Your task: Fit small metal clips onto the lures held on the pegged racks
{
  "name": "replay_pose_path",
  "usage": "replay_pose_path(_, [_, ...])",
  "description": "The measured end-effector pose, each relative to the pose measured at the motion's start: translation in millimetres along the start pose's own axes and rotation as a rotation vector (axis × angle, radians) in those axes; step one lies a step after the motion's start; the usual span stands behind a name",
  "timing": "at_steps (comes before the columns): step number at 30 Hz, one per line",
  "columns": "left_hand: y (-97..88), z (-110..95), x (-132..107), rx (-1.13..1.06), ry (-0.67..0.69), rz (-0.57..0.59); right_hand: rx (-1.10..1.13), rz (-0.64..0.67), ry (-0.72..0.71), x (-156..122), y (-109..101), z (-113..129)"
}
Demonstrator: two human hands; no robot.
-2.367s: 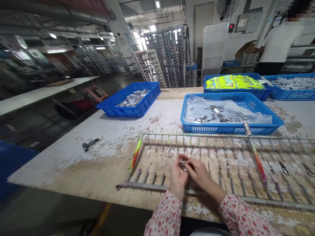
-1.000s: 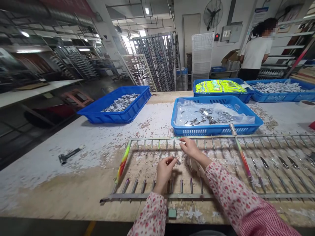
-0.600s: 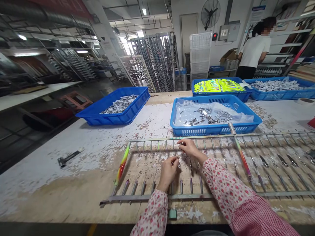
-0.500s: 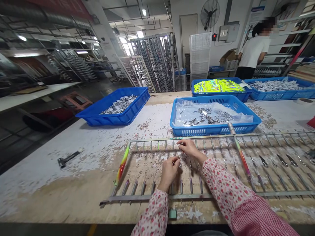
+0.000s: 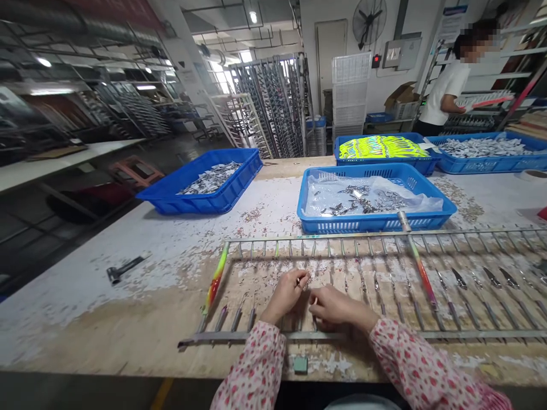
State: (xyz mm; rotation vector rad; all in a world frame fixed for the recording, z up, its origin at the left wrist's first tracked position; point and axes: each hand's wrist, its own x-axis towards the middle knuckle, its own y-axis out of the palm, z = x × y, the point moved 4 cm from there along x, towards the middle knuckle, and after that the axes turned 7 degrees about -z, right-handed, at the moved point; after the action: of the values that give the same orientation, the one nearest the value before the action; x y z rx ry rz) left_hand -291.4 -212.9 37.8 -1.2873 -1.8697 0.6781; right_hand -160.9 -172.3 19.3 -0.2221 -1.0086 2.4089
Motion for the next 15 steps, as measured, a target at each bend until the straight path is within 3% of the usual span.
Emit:
replay_pose_path(2, [-3.3, 0.0, 1.0, 0.005, 0.001, 0.01, 0.091, 0.014, 0.028, -10.6, 16.8, 1.4])
replay_pose_path(5, [-7.3, -1.8, 0.3, 0.013, 0.004, 0.03, 0.139, -0.079, 0.073, -13.0, 28.3, -0.5])
replay_pose_path(8, [-8.4, -3.7, -2.5, 0.012, 0.013, 0.058, 0.126, -0.207, 0.091, -9.6, 30.1, -6.3])
replay_pose_path(15, [-4.8, -6.8, -8.8, -0.053, -0.003, 0.099, 0.193, -0.339, 0.196, -10.8, 31.7, -20.1])
